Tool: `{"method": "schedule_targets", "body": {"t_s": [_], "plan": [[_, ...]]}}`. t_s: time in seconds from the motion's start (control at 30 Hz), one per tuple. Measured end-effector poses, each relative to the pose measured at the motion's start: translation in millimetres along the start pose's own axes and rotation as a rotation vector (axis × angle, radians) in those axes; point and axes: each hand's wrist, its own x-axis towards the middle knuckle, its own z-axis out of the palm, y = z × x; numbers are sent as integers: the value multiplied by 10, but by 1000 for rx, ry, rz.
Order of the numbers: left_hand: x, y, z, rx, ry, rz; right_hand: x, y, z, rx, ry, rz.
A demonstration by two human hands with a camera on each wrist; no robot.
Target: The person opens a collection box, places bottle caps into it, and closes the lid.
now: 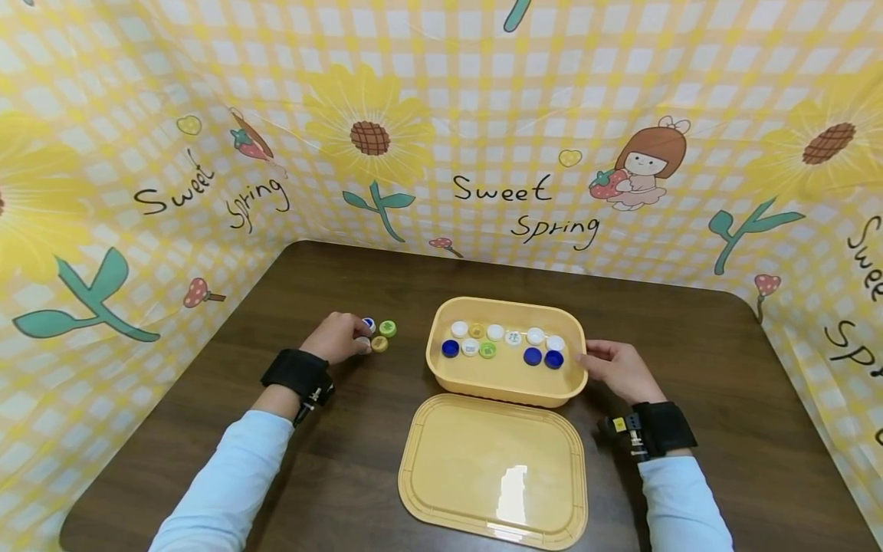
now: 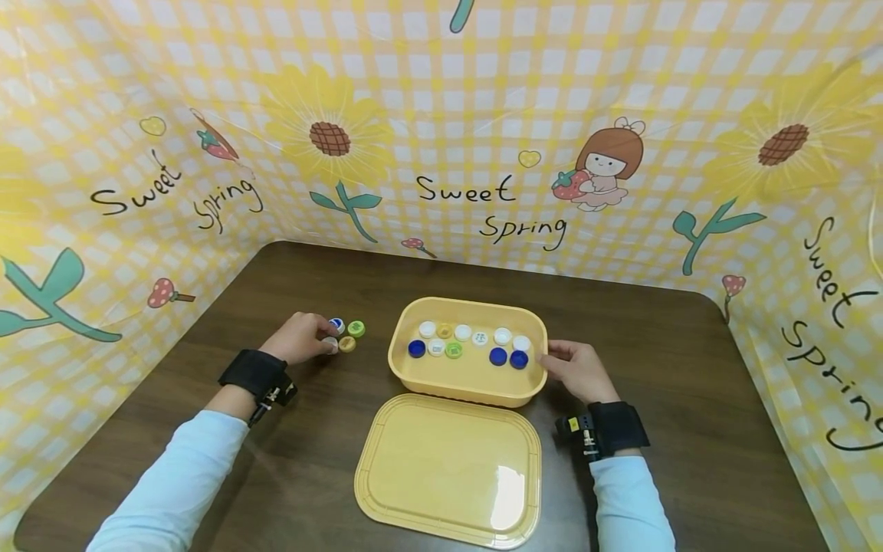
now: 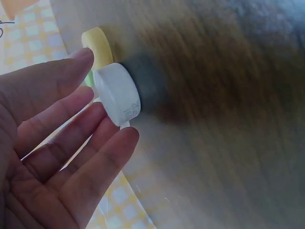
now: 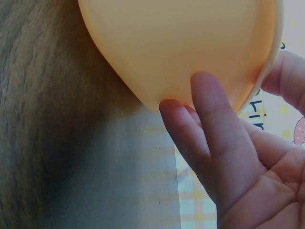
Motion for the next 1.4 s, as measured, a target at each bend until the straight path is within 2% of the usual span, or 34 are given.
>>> {"method": "schedule_targets", "body": {"t_s": [0.23, 0.47, 0.9, 1.23, 1.4], "plan": [[-1, -19, 29, 8, 4, -4, 13, -4, 2, -6, 6, 13], [-4, -4, 43, 6, 11, -19, 9, -21, 14, 36, -5, -1], [-12, -36, 63, 19, 12, 2, -8, -15, 22, -1, 4, 14], [-60, 115, -49, 6, 10, -8, 1, -1, 10, 6, 2, 8], [-64, 200, -109, 2, 18, 31, 2, -7, 5, 18, -3, 0]]}}
